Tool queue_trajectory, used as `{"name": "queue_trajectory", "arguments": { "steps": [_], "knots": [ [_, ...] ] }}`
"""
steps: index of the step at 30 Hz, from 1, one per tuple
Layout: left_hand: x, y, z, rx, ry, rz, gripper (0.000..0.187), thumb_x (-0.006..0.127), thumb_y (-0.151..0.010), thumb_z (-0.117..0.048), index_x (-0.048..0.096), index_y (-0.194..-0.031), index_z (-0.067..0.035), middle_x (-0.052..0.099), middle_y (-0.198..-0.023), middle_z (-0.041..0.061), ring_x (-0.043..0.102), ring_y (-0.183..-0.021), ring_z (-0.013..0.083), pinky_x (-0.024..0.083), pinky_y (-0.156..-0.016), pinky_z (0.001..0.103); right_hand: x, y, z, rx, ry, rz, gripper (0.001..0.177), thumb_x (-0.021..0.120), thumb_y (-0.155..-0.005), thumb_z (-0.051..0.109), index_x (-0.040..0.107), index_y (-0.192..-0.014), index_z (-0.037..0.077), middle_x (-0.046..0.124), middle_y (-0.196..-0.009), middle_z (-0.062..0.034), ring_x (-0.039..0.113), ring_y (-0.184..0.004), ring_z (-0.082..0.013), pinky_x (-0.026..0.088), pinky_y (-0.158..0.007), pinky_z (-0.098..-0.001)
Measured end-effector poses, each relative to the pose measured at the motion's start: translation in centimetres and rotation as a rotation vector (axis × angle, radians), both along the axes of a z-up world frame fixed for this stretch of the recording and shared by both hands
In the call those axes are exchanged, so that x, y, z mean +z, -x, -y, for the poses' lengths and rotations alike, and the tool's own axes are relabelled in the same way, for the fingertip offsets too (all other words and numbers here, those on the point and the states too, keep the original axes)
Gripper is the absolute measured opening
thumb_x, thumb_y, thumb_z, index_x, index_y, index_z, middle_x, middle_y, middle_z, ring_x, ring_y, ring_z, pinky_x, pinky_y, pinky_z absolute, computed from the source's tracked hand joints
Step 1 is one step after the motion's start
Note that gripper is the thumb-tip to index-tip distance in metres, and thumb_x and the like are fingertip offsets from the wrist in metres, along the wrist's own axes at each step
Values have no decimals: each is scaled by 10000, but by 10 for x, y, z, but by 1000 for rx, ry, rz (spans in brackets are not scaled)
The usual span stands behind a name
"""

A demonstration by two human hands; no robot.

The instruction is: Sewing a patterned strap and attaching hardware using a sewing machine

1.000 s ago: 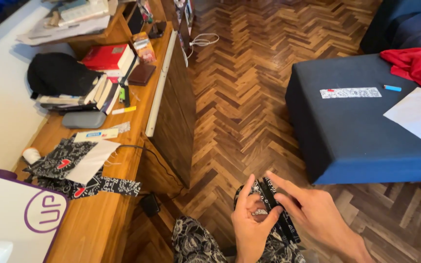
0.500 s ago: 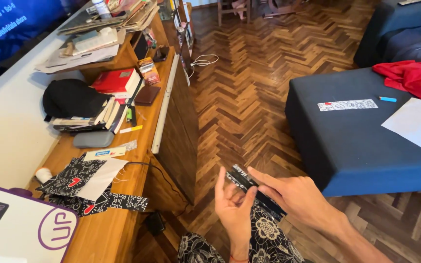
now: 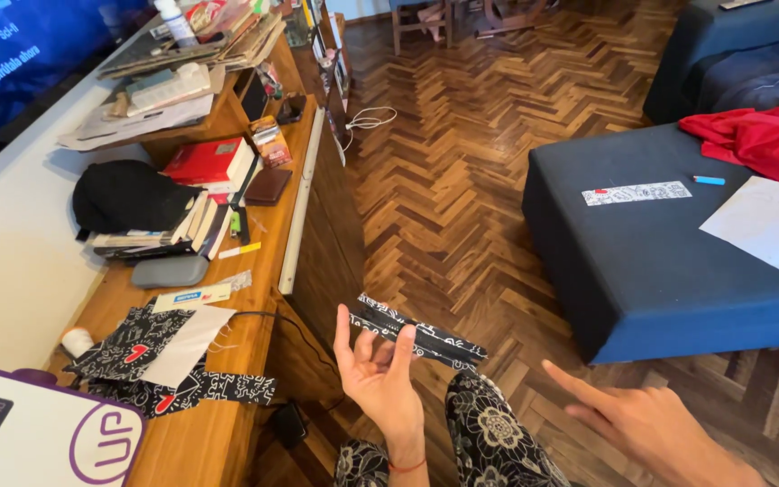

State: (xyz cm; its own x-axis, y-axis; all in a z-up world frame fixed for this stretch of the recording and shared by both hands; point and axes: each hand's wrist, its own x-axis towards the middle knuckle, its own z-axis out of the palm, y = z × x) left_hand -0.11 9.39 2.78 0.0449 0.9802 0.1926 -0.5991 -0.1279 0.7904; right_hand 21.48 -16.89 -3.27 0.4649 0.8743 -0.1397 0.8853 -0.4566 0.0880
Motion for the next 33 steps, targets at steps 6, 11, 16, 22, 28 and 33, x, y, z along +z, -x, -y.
{"name": "queue_trajectory", "arguments": {
  "steps": [6,11,16,22,28,33],
  "knots": [
    [1,-4,13,-8,-25,-4,1016,919,-886,107,503,-1790,-97,449,-906,-29,443,-661,80,687,-653,263,11,8,4,-147,-1,-88,787,507,-1077,775,136,-1772,790,853,-850,178,698,-643,-221,594,-645,-386],
    [-5,-5,17,1,-2,-36,954,928,-901,92,545,-1755,-90,492,-915,-25,462,-708,102,615,-708,253,31,12,-2,-135,-138,-138,815,604,-1064,708,238,-1792,721,701,-658,91,494,-585,-206,522,-642,-356],
    [-26,-10,18,-62,-169,-7,688,924,-945,125,639,-1526,-109,735,-1066,89,718,-834,153,655,-686,221,51,14,-12,20,-421,-251,690,720,-1019,585,555,-1687,528,727,-703,105,585,-567,-136,532,-591,-337],
    [-25,-19,38,-162,-181,-167,412,946,-978,-55,728,-1327,-79,697,-809,28,668,-683,112,652,-586,269,115,17,-38,216,-619,-591,771,879,-984,355,607,-1706,347,724,-806,93,543,-580,-66,494,-544,-279],
    [-8,-15,46,-180,-196,-200,316,860,-1055,-115,712,-1327,-52,712,-721,30,738,-653,127,728,-620,294,136,35,-53,141,-879,-589,812,879,-971,276,550,-1712,237,755,-770,84,609,-660,-60,542,-667,-245],
    [-14,-15,52,-155,-214,-163,736,900,-1039,-62,556,-1689,-74,602,-689,-43,633,-638,75,699,-625,245,120,53,-70,236,-1075,-418,257,879,-996,214,895,-1247,162,743,-782,65,616,-636,-61,521,-634,-238]
  ]
}}
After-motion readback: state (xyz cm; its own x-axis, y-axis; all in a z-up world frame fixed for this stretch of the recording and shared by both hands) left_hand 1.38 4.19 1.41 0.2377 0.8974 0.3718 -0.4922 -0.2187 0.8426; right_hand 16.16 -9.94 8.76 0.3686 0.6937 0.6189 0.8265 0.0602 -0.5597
